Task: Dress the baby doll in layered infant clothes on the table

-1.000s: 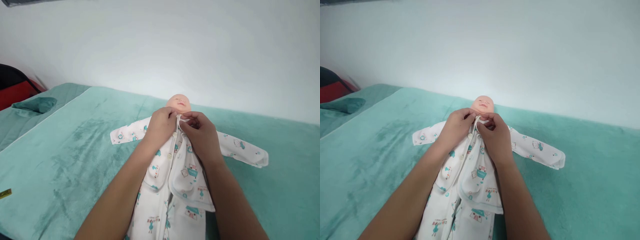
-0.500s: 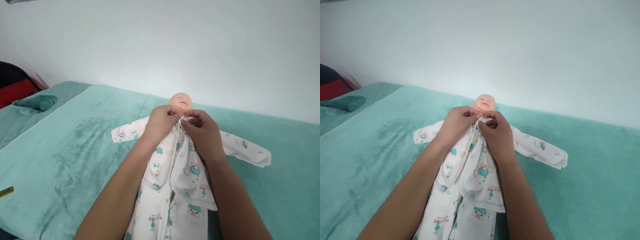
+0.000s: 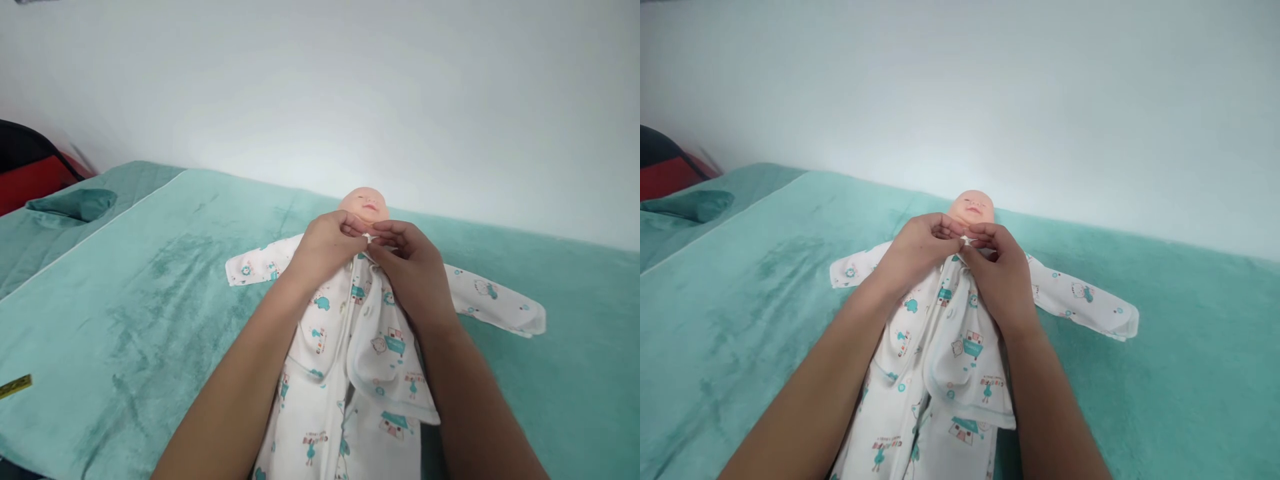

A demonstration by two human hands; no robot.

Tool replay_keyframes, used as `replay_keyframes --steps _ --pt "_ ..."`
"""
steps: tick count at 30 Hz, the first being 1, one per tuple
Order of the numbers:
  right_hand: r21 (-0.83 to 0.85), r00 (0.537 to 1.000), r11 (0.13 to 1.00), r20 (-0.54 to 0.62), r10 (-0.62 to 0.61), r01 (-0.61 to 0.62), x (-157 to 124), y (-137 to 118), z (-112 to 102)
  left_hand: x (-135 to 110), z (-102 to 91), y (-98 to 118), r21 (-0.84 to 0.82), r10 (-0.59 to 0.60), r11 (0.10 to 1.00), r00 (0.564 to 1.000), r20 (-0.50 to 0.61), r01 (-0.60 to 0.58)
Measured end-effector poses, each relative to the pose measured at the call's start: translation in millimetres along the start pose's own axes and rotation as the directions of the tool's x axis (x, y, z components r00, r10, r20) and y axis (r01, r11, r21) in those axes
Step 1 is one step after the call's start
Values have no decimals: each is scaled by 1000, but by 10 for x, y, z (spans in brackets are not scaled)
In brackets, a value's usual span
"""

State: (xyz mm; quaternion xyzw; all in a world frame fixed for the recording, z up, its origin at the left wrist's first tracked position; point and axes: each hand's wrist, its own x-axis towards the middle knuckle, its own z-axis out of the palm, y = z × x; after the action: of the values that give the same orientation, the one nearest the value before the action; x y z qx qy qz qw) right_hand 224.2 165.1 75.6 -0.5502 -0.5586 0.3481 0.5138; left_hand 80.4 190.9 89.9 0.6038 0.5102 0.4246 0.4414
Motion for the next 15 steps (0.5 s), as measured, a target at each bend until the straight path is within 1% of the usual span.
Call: replay_keyframes --steps 2,11,13,15 --pt "33 1000 999 1 -17 17 3 14 -1 -2 3 -4 14 15 1000 1000 -4 -15" --pt "137 998 989 -4 -61 61 24 69 6 -11 62 38 151 97 985 991 -96 -82" --pt "145 998 987 1 -65 65 26 67 3 0 60 25 139 104 986 989 -107 -89" --pt "141 998 988 4 -62 61 23 56 0 6 57 7 76 82 994 991 -105 -75"
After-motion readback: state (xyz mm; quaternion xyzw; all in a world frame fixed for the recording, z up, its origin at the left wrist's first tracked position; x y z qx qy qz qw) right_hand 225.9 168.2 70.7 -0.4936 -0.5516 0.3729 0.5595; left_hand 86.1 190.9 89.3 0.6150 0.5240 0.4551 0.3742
